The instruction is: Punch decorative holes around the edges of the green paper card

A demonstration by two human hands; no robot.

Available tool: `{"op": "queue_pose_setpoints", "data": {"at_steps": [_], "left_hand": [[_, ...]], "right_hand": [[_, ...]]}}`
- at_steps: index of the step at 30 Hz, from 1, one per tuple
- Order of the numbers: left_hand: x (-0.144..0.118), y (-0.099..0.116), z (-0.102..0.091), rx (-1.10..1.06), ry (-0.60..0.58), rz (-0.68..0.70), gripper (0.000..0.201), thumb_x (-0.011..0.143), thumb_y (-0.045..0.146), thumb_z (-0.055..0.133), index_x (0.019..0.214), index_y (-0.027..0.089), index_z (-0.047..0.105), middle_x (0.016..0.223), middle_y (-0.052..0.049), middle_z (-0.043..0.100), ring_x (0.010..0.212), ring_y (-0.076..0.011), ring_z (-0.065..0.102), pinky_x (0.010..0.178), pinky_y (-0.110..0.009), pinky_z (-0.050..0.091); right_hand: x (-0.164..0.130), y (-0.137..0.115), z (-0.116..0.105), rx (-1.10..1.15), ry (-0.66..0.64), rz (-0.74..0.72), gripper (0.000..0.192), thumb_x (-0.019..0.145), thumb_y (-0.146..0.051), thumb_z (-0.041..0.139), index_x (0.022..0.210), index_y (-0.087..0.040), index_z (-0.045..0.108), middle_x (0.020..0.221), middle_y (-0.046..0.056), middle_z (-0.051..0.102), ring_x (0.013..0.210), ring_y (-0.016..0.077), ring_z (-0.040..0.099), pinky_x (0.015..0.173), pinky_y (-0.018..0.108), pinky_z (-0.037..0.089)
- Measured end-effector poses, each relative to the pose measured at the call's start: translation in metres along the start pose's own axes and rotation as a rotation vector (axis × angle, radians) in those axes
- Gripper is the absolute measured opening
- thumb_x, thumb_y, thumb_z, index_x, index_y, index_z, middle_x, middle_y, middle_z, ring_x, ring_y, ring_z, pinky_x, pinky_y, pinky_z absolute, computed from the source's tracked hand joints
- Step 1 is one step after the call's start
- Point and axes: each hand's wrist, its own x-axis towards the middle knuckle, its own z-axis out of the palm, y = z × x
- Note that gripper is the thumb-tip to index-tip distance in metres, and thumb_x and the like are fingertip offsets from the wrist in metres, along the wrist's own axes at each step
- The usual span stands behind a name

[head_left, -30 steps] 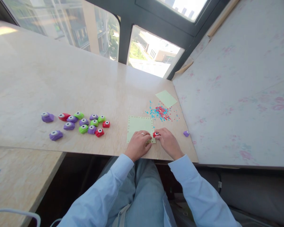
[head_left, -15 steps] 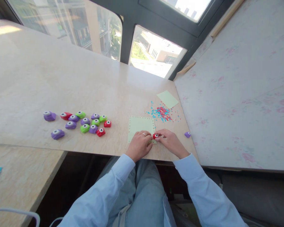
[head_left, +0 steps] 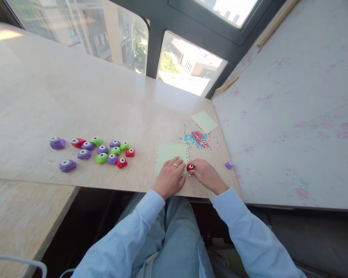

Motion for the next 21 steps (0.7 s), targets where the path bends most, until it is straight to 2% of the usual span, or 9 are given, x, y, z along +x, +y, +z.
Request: {"op": "queue_pose_setpoints", "data": {"at_steps": [5,10,14,17,21], "left_hand": [[0.0022,0.0024,-0.0009,-0.001,-0.018,-0.015,0.025,0.088,0.022,0.061,0.112,0.017,0.06,0.127,-0.014,0.062,0.13,-0.0282,0.051,0.107,-0.047,0.041],[0.0029,0.0031,-0.0027,-0.026,-0.01,-0.044,0.028,0.085,0.021,0.063,0.112,0.019,0.058,0.124,-0.012,0.063,0.127,-0.0276,0.052,0.105,-0.046,0.042],[0.003,0.0027,-0.0036,-0.043,0.007,-0.031,0.024,0.086,0.02,0.063,0.11,0.018,0.06,0.12,-0.011,0.065,0.123,-0.0274,0.055,0.103,-0.044,0.044],[0.0036,0.0031,-0.0056,-0.085,0.033,-0.021,0.015,0.092,0.022,0.057,0.105,0.018,0.063,0.111,-0.009,0.068,0.111,-0.0244,0.062,0.095,-0.04,0.048],[0.0038,0.0039,-0.0073,-0.071,0.07,-0.002,0.018,0.098,0.025,0.05,0.103,0.018,0.066,0.099,-0.007,0.071,0.095,-0.021,0.066,0.085,-0.036,0.049]], "right_hand": [[-0.0027,-0.0003,-0.0051,-0.043,0.01,-0.045,0.022,0.087,-0.012,0.056,0.107,-0.018,0.065,0.103,0.009,0.066,0.099,0.0219,0.061,0.091,0.037,0.049],[-0.0031,0.0035,-0.0051,0.146,0.062,-0.016,0.025,0.087,-0.012,0.053,0.108,-0.019,0.066,0.106,0.009,0.066,0.101,0.0209,0.062,0.095,0.039,0.049],[-0.0028,0.008,-0.0045,0.308,0.058,0.093,0.029,0.086,-0.017,0.055,0.113,-0.018,0.066,0.113,0.01,0.068,0.104,0.0213,0.063,0.097,0.041,0.048],[-0.0037,0.0093,-0.0044,0.452,0.006,0.192,0.034,0.086,-0.027,0.056,0.117,-0.017,0.066,0.111,0.009,0.07,0.098,0.0214,0.065,0.091,0.039,0.051],[-0.0044,0.0053,-0.0027,0.643,-0.035,0.249,0.041,0.087,-0.042,0.057,0.118,-0.016,0.064,0.099,0.008,0.072,0.083,0.0191,0.065,0.074,0.034,0.054]]}}
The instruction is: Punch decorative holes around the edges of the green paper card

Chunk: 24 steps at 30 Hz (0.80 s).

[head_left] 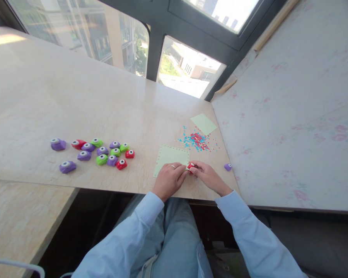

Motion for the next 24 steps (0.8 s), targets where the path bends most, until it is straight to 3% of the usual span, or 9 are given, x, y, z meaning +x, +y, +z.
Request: {"op": "queue_pose_setpoints", "data": {"at_steps": [6,15,17,21,24], "left_hand": [[-0.002,-0.003,0.003,0.127,0.002,0.037,0.016,0.096,0.018,0.052,0.097,0.018,0.068,0.096,-0.005,0.071,0.089,-0.0198,0.067,0.08,-0.034,0.047],[-0.003,-0.004,0.006,0.166,-0.034,0.026,0.014,0.096,0.017,0.054,0.091,0.018,0.067,0.093,-0.004,0.071,0.091,-0.0184,0.066,0.082,-0.034,0.044],[-0.003,-0.004,0.006,0.166,-0.038,0.015,0.015,0.096,0.017,0.054,0.088,0.018,0.067,0.093,-0.004,0.071,0.091,-0.0186,0.067,0.083,-0.034,0.044],[-0.002,-0.004,0.006,0.138,-0.024,-0.026,0.018,0.096,0.018,0.052,0.084,0.017,0.066,0.093,-0.005,0.072,0.093,-0.0187,0.067,0.085,-0.035,0.044],[-0.002,-0.004,0.006,0.109,-0.024,-0.049,0.015,0.094,0.016,0.054,0.086,0.018,0.067,0.095,-0.005,0.072,0.096,-0.0196,0.066,0.087,-0.035,0.044]], "right_hand": [[0.001,-0.008,0.009,0.087,0.041,0.062,0.046,0.084,-0.05,0.061,0.112,-0.014,0.066,0.092,0.006,0.07,0.077,0.0163,0.061,0.068,0.029,0.05],[0.009,-0.019,0.0,0.002,-0.133,0.144,0.034,0.083,-0.047,0.057,0.072,-0.015,0.065,0.063,0.0,0.058,0.06,0.0129,0.054,0.058,0.026,0.044],[0.01,-0.018,0.0,0.011,-0.133,0.162,0.032,0.084,-0.045,0.058,0.079,-0.015,0.067,0.064,0.0,0.06,0.059,0.0129,0.055,0.058,0.026,0.045],[0.009,-0.014,0.002,0.012,-0.068,0.139,0.042,0.087,-0.044,0.058,0.116,-0.015,0.065,0.078,0.004,0.069,0.064,0.0147,0.061,0.062,0.028,0.051],[0.005,-0.009,0.003,-0.046,-0.066,0.05,0.047,0.085,-0.043,0.064,0.123,-0.016,0.064,0.098,0.009,0.073,0.081,0.0186,0.067,0.071,0.031,0.055]]}}
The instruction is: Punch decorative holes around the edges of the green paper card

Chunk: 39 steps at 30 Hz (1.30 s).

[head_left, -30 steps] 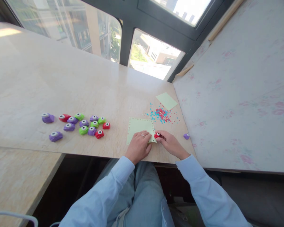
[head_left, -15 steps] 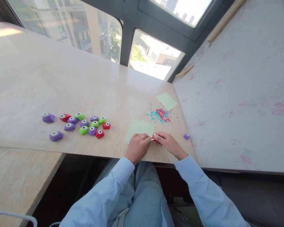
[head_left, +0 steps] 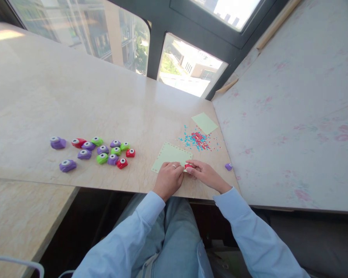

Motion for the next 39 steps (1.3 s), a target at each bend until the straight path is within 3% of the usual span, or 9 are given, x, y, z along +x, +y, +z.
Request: {"op": "queue_pose_setpoints", "data": {"at_steps": [4,12,16,22,27,29,34,39], "left_hand": [[0.0,0.001,-0.001,-0.026,-0.007,-0.014,0.015,0.094,0.017,0.055,0.086,0.018,0.068,0.095,-0.005,0.072,0.097,-0.0201,0.066,0.088,-0.035,0.043],[0.001,0.002,-0.002,-0.058,0.018,-0.033,0.017,0.095,0.017,0.054,0.085,0.017,0.068,0.094,-0.005,0.072,0.095,-0.0207,0.066,0.085,-0.036,0.044],[0.001,0.001,-0.003,-0.104,0.028,-0.072,0.01,0.091,0.017,0.058,0.086,0.017,0.067,0.092,-0.006,0.072,0.094,-0.0218,0.067,0.086,-0.037,0.045],[0.001,0.002,-0.005,-0.155,0.052,-0.106,0.009,0.086,0.021,0.062,0.094,0.018,0.066,0.09,-0.006,0.071,0.09,-0.023,0.066,0.086,-0.038,0.047],[-0.001,-0.001,0.0,-0.144,0.114,-0.1,0.036,0.083,0.022,0.066,0.118,0.016,0.059,0.102,-0.009,0.073,0.096,-0.026,0.067,0.089,-0.042,0.049],[-0.001,-0.003,0.002,-0.142,0.109,-0.09,0.037,0.086,0.022,0.065,0.122,0.017,0.058,0.104,-0.009,0.073,0.097,-0.0257,0.068,0.089,-0.041,0.049],[0.001,-0.004,0.0,-0.172,0.113,-0.128,0.026,0.087,0.023,0.064,0.112,0.02,0.062,0.1,-0.007,0.075,0.092,-0.0244,0.07,0.086,-0.039,0.05],[0.003,-0.001,-0.005,-0.238,0.123,-0.158,0.019,0.084,0.023,0.066,0.103,0.02,0.065,0.096,-0.005,0.075,0.09,-0.0237,0.069,0.083,-0.036,0.049]], "right_hand": [[-0.004,0.008,0.001,-0.113,0.019,-0.11,0.051,0.078,-0.028,0.069,0.128,-0.016,0.063,0.117,0.01,0.071,0.094,0.0213,0.068,0.083,0.035,0.056],[-0.006,0.005,0.005,-0.226,0.06,-0.163,0.035,0.091,-0.025,0.053,0.124,-0.019,0.06,0.098,0.007,0.074,0.071,0.0166,0.068,0.074,0.033,0.055],[-0.01,0.003,0.008,-0.259,0.139,-0.158,0.02,0.091,-0.028,0.056,0.109,-0.021,0.057,0.092,0.006,0.072,0.076,0.0193,0.07,0.071,0.032,0.054],[-0.014,0.005,0.017,-0.151,0.215,-0.206,0.015,0.093,-0.03,0.053,0.106,-0.022,0.055,0.096,0.004,0.07,0.075,0.0167,0.069,0.073,0.031,0.053],[-0.011,0.004,0.023,-0.142,0.256,-0.245,0.015,0.094,-0.026,0.051,0.106,-0.022,0.058,0.096,0.003,0.07,0.072,0.0155,0.067,0.075,0.031,0.052],[-0.009,0.005,0.024,-0.167,0.259,-0.265,0.016,0.094,-0.027,0.051,0.106,-0.021,0.059,0.095,0.004,0.071,0.073,0.0164,0.066,0.076,0.032,0.052],[-0.01,0.009,0.027,-0.28,0.363,-0.361,0.022,0.093,-0.029,0.056,0.112,-0.02,0.06,0.1,0.008,0.07,0.078,0.0177,0.065,0.074,0.031,0.053],[-0.018,0.006,0.027,-0.45,0.45,-0.516,0.016,0.096,-0.024,0.051,0.094,-0.021,0.066,0.093,0.009,0.066,0.077,0.017,0.062,0.073,0.029,0.052]]}}
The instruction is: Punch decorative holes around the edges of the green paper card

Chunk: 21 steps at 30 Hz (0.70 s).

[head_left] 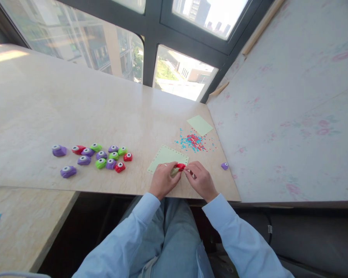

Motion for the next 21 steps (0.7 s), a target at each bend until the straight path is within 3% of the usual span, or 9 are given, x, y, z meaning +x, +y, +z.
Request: {"op": "queue_pose_setpoints", "data": {"at_steps": [4,21], "left_hand": [[0.0009,0.0035,-0.0015,0.008,-0.02,-0.004,0.012,0.084,0.024,0.066,0.096,0.02,0.066,0.089,-0.004,0.074,0.085,-0.0216,0.069,0.08,-0.033,0.047],[0.0014,0.0023,0.0014,0.094,-0.021,0.007,0.009,0.082,0.025,0.066,0.087,0.019,0.064,0.081,-0.005,0.071,0.08,-0.0217,0.066,0.078,-0.033,0.045]], "right_hand": [[0.0008,-0.0031,-0.0013,-0.071,-0.009,-0.062,0.022,0.096,-0.022,0.05,0.088,-0.022,0.07,0.089,0.008,0.068,0.084,0.0176,0.064,0.077,0.029,0.052],[0.0027,0.0003,0.001,-0.291,-0.084,-0.106,0.02,0.092,-0.017,0.055,0.08,-0.019,0.07,0.082,0.005,0.071,0.075,0.0148,0.063,0.068,0.025,0.042]]}}
